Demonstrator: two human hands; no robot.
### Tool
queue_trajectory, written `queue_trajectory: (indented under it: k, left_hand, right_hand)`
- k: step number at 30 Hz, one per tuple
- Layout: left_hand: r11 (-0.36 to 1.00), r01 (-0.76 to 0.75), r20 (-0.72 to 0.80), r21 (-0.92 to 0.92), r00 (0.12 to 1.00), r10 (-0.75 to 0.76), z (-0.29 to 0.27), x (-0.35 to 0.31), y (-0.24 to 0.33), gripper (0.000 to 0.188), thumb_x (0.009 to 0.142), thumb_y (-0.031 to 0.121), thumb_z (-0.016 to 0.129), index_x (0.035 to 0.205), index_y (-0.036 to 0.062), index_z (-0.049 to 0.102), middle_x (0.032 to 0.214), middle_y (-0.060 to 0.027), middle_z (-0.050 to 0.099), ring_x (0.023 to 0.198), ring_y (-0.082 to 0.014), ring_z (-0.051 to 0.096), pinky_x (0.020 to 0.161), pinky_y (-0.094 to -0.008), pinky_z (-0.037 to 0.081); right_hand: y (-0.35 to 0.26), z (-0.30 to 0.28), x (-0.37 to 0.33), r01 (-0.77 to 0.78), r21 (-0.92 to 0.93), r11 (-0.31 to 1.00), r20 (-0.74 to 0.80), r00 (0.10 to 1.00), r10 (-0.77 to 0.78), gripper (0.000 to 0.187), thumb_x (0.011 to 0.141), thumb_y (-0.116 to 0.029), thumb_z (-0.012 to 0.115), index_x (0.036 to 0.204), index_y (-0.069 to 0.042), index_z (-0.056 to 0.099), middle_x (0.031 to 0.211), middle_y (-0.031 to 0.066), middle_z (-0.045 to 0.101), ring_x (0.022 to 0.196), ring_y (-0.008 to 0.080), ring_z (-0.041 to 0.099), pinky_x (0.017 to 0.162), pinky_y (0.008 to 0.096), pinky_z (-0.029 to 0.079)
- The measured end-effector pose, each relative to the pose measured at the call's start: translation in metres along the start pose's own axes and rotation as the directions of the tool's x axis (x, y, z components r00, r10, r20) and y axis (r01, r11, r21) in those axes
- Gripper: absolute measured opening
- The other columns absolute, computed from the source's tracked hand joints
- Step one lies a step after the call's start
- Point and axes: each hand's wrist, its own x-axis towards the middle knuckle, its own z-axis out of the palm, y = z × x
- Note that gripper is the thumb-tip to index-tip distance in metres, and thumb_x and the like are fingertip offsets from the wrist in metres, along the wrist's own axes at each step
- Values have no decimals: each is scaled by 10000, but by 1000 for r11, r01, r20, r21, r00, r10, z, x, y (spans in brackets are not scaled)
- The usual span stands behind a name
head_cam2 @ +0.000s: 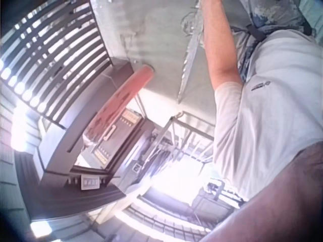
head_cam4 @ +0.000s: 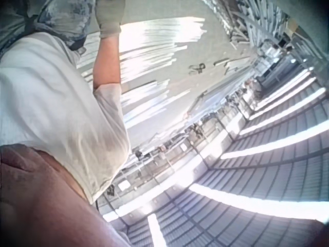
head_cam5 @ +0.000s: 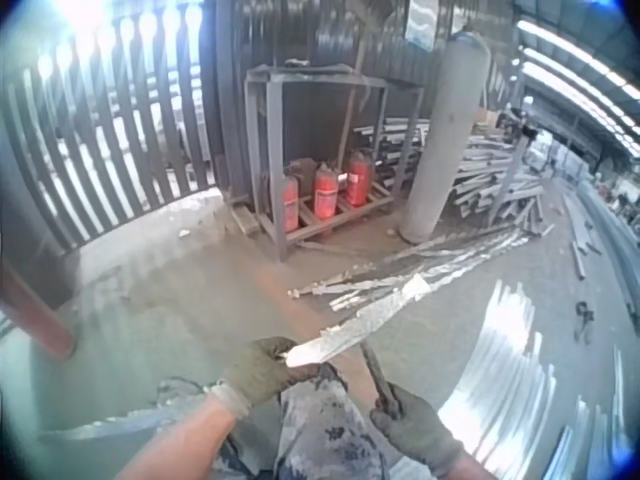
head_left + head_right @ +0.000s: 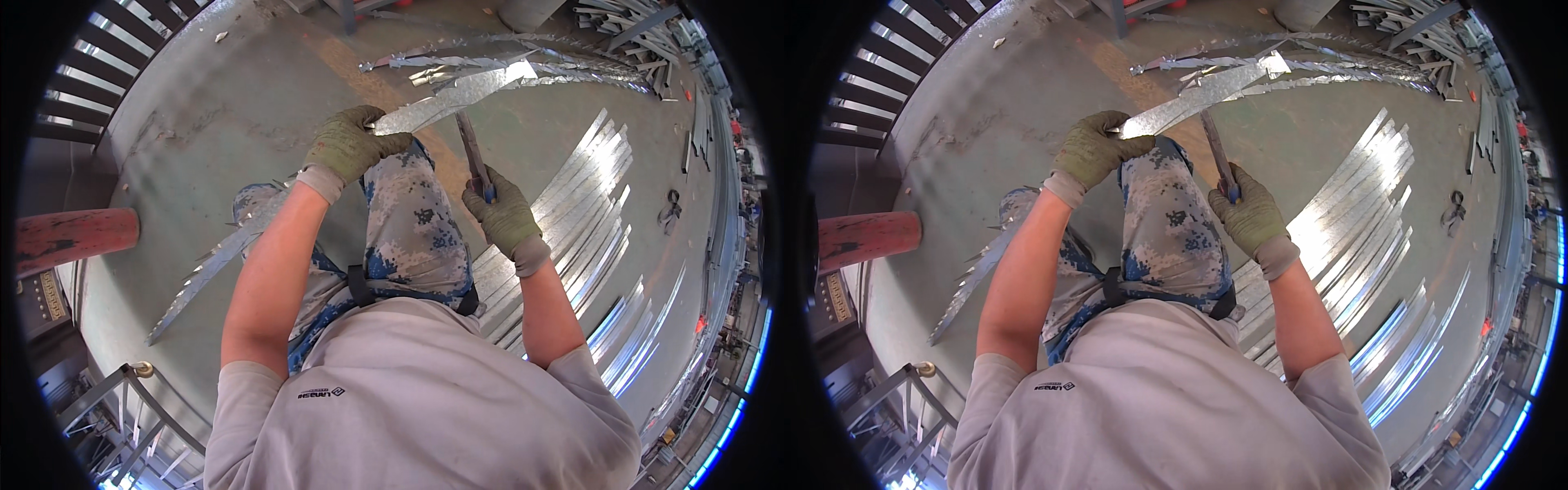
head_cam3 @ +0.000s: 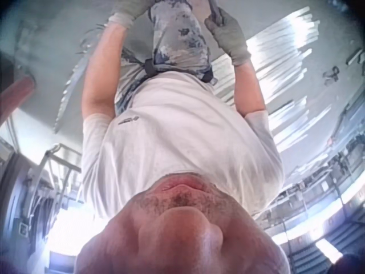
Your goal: The person sits on the floor and uses tin snips to cut a long, thin metal strip into shorter pieces. The person repeatedly positions the snips and cuts the strip, accumulating cut pieces on the floor.
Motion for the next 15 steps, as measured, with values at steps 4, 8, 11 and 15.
queue_trajectory:
  k: [4,8,11,15]
  left_hand:
    - [999,21,38,-47,999,-19,-3,-4,4,860,813,467,1050,1432,-52,757,1269,-193,830,1130,-256,789,989,-397,624]
    - [999,29,42,-30,999,-28,-6,-7,13,907,795,513,1050,1429,-66,756,1244,-201,832,1097,-264,793,979,-396,624]
    - [1000,9,-3,-15,1000,-9,-5,-6,7,935,800,553,1034,1439,-68,752,1243,-211,832,1090,-270,794,986,-397,623]
    - [1000,-9,-33,14,999,10,-1,-5,4,945,812,586,1016,1440,-70,754,1252,-218,832,1086,-278,796,991,-404,621]
  right_hand:
    - [-6,-1,0,-39,-38,998,12,999,40,441,1066,-240,776,1434,-19,677,1024,62,710,893,186,653,862,365,571]
    - [-13,-2,-1,-32,-34,999,-3,999,32,463,1069,-249,769,1465,-27,675,1018,70,723,889,192,660,846,372,578]
    - [-13,-4,2,18,-118,993,-8,1000,-19,464,1073,-271,763,1460,-30,676,1014,75,725,888,196,658,848,375,579]
    - [-22,-3,-4,-34,-113,993,-20,999,32,470,1078,-298,758,1454,-28,677,1017,81,722,893,207,661,854,373,577]
